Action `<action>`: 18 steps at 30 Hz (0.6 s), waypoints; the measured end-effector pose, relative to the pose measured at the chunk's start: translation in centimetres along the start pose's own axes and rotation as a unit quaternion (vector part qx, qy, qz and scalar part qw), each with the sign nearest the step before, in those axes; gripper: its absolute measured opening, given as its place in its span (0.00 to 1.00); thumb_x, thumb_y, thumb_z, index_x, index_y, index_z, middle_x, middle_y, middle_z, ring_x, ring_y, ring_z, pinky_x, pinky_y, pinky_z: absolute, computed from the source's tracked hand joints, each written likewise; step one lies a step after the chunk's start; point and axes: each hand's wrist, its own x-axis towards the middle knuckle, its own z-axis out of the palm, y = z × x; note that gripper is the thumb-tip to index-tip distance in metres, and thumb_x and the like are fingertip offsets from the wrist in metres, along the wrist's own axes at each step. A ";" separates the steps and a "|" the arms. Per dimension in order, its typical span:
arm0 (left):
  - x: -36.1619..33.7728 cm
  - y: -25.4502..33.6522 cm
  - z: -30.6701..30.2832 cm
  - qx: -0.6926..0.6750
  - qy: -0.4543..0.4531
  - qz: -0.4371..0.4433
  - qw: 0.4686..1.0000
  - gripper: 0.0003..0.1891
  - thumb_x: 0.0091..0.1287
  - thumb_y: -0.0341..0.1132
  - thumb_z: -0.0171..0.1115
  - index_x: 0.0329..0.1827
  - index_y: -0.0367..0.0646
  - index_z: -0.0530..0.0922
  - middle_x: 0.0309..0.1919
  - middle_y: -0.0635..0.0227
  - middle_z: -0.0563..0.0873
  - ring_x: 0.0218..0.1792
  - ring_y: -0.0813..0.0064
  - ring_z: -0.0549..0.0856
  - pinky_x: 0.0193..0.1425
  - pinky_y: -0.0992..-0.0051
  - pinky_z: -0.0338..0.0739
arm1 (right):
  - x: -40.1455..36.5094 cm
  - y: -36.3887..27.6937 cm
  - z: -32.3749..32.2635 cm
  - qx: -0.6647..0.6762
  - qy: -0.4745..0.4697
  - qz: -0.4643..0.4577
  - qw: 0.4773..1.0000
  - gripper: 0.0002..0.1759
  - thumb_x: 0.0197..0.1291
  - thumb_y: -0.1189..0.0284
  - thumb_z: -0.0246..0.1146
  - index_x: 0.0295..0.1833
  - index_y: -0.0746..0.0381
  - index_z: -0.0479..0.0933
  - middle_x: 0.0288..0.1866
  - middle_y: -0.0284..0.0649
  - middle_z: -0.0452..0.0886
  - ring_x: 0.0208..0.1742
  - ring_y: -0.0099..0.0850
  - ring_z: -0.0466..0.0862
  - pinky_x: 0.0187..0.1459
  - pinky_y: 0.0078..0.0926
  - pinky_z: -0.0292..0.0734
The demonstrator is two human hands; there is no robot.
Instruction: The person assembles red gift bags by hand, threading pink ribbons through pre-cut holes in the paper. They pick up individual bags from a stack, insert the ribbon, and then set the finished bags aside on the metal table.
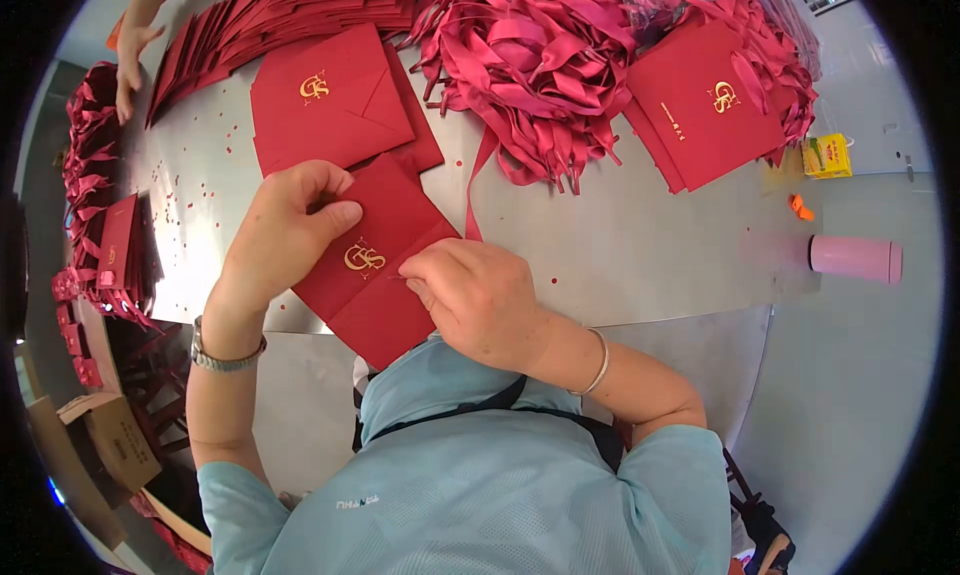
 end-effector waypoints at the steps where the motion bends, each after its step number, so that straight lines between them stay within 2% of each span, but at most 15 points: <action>1: 0.2 -0.4 -0.1 -0.003 0.001 -0.001 1.000 0.12 0.63 0.28 0.65 0.47 0.30 0.81 0.33 0.54 0.87 0.36 0.68 0.86 0.45 0.72 0.79 | 0.1 -0.1 -0.1 0.013 0.008 -0.003 1.000 0.07 0.55 0.81 0.67 0.40 0.65 0.79 0.33 0.44 0.83 0.30 0.40 0.83 0.31 0.32 0.78; 3: 0.4 -1.5 -0.1 -0.042 -0.033 -0.013 0.998 0.12 0.66 0.30 0.63 0.49 0.31 0.82 0.34 0.60 0.88 0.37 0.74 0.86 0.45 0.75 0.79 | 0.4 -0.2 -0.4 0.028 0.011 -0.007 1.000 0.07 0.55 0.82 0.67 0.40 0.65 0.79 0.33 0.44 0.83 0.30 0.39 0.83 0.31 0.31 0.78; 4: 0.3 -1.6 -0.1 -0.045 -0.031 -0.016 0.998 0.12 0.66 0.30 0.63 0.49 0.31 0.82 0.34 0.60 0.88 0.37 0.74 0.86 0.45 0.75 0.79 | 0.7 -0.4 -0.6 0.020 0.022 -0.012 0.999 0.07 0.56 0.83 0.67 0.40 0.65 0.79 0.33 0.44 0.83 0.30 0.39 0.83 0.31 0.30 0.79; 6: 0.0 -1.7 -0.4 -0.175 -0.083 -0.092 0.977 0.12 0.68 0.30 0.62 0.50 0.32 0.83 0.36 0.66 0.89 0.38 0.81 0.84 0.46 0.78 0.78 | 1.5 -0.8 -0.8 -0.017 0.044 -0.032 0.998 0.07 0.57 0.84 0.67 0.40 0.66 0.79 0.33 0.45 0.83 0.29 0.39 0.83 0.31 0.29 0.78; 7: -0.1 -1.8 -0.3 -0.179 -0.082 -0.094 0.976 0.12 0.68 0.30 0.62 0.50 0.32 0.83 0.36 0.66 0.89 0.38 0.81 0.84 0.46 0.78 0.78 | 1.9 -0.8 -0.7 -0.017 0.039 -0.032 0.999 0.07 0.57 0.84 0.67 0.40 0.66 0.79 0.33 0.45 0.83 0.29 0.39 0.83 0.31 0.29 0.78; 9: -0.4 -1.6 -0.1 -0.215 -0.059 -0.104 0.969 0.11 0.70 0.29 0.60 0.50 0.33 0.83 0.37 0.72 0.88 0.38 0.85 0.83 0.46 0.80 0.78 | 2.7 -0.8 -0.1 -0.053 0.062 -0.019 0.996 0.08 0.53 0.78 0.70 0.39 0.60 0.79 0.31 0.38 0.83 0.29 0.37 0.83 0.29 0.31 0.77; 13: -1.0 -1.8 -0.4 -0.269 -0.080 -0.094 0.955 0.11 0.71 0.28 0.59 0.51 0.33 0.83 0.38 0.71 0.88 0.39 0.84 0.83 0.47 0.81 0.78 | 3.9 -1.2 0.6 -0.096 0.074 0.011 0.993 0.06 0.55 0.76 0.69 0.38 0.59 0.79 0.27 0.36 0.81 0.24 0.35 0.81 0.25 0.31 0.74; 15: -1.2 -2.4 -0.3 -0.365 -0.100 -0.087 0.921 0.11 0.71 0.27 0.59 0.51 0.33 0.82 0.40 0.70 0.88 0.40 0.84 0.84 0.48 0.80 0.79 | 4.2 -1.1 0.9 -0.107 0.080 -0.001 0.991 0.06 0.56 0.76 0.69 0.37 0.59 0.79 0.26 0.36 0.80 0.23 0.35 0.80 0.23 0.31 0.73; 18: -1.2 -2.9 -0.2 -0.367 -0.092 -0.074 0.923 0.11 0.71 0.26 0.59 0.52 0.32 0.82 0.41 0.69 0.88 0.41 0.83 0.84 0.49 0.80 0.80 | 4.5 -1.4 1.0 -0.121 0.088 -0.020 0.989 0.06 0.56 0.76 0.69 0.36 0.59 0.78 0.26 0.36 0.80 0.23 0.35 0.80 0.23 0.30 0.72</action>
